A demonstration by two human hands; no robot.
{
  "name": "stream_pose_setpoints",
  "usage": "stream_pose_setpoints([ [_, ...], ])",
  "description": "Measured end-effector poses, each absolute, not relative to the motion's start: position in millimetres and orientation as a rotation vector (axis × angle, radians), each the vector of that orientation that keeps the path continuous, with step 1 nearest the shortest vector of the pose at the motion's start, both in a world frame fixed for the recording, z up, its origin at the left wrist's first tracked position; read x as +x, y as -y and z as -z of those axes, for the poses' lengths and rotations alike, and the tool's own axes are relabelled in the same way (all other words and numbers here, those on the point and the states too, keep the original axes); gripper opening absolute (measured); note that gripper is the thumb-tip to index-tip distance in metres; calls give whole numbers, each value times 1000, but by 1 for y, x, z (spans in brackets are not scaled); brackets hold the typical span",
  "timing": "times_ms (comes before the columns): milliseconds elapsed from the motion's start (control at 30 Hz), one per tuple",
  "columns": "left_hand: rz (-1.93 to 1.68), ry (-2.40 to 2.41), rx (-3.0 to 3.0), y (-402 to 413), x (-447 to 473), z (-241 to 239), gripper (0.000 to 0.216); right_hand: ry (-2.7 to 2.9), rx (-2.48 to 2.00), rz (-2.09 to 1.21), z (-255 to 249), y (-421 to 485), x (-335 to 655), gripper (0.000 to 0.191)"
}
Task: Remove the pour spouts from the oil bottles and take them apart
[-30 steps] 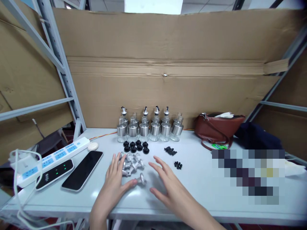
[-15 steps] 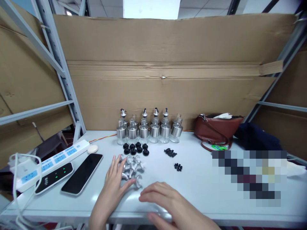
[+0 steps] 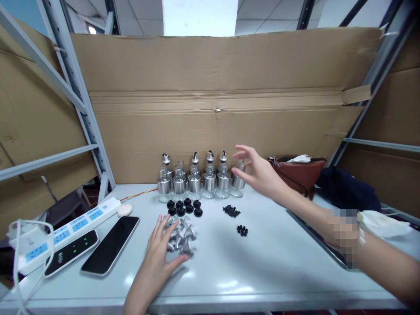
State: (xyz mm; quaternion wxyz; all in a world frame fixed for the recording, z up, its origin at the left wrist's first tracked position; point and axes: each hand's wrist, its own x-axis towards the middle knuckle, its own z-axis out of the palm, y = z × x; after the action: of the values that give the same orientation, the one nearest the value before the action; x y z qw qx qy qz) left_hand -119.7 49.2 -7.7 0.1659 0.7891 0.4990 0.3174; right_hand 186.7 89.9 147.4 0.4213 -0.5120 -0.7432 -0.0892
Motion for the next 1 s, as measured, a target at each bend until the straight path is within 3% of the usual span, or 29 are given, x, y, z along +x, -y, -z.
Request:
stream_pose_setpoints([
  [67,-1006,-1375,2237,-48,-120,3,48,1819,-1539,262,-153,-140,200,59],
  [200,-1253,-1333,2216,-46,-121,-2,32,1736,-1961,296,-152,-210,212,40],
  [433,-1418,-1316,2254,-48,-123,-1,23,1736,-2135,207,-138,-255,211,35],
  [600,-1490,-1299,2273,-47,-124,-3,20,1715,-2025,248,-145,-254,214,23],
  [800,-1677,-1243,2271,-42,-122,-7,16,1547,-1742,425,-185,-230,216,27],
  [1000,-2065,-935,1964,-29,-97,-8,18,1392,-1019,358,-203,-198,217,31],
])
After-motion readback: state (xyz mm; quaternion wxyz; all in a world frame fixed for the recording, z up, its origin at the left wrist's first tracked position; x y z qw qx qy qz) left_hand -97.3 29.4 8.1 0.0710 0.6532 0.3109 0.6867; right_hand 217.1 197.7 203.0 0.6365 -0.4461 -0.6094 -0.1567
